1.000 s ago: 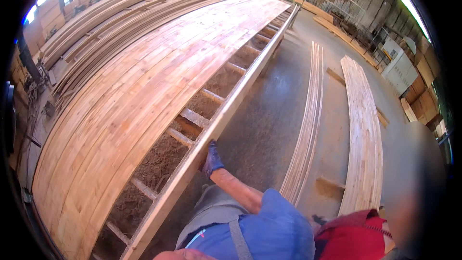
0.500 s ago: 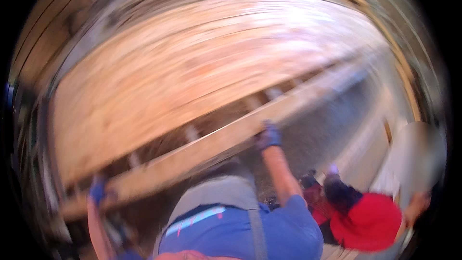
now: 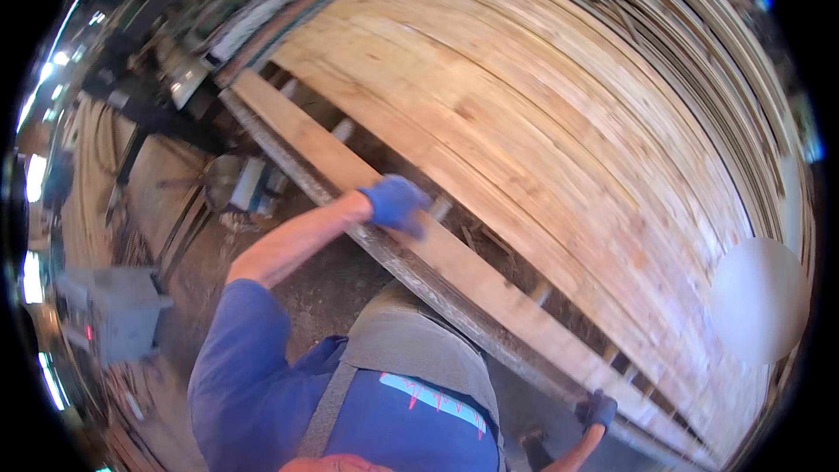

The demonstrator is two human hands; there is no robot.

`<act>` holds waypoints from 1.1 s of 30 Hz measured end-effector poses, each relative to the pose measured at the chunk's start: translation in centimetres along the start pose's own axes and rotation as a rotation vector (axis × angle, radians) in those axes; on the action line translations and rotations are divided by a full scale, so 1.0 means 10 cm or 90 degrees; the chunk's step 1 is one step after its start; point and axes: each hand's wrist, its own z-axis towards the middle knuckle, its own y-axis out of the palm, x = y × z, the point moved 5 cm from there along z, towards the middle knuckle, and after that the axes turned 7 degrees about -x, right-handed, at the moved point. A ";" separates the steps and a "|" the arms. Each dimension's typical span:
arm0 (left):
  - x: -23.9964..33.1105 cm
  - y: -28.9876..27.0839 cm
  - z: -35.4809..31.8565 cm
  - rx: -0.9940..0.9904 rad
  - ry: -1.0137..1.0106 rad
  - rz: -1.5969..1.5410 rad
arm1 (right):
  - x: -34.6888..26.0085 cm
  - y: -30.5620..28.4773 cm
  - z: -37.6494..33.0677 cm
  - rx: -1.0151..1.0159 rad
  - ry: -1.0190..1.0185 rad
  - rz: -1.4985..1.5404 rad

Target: The person applies a white substance to wooden planks using a brush, then lifts and stacks them onto a large curved wooden framework. They measure the structure with a tape measure and place additional planks into the assembly.

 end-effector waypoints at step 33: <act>-7.45 -2.46 -4.46 0.336 -0.790 0.099 | -8.25 3.93 -3.37 -0.089 -0.512 -0.350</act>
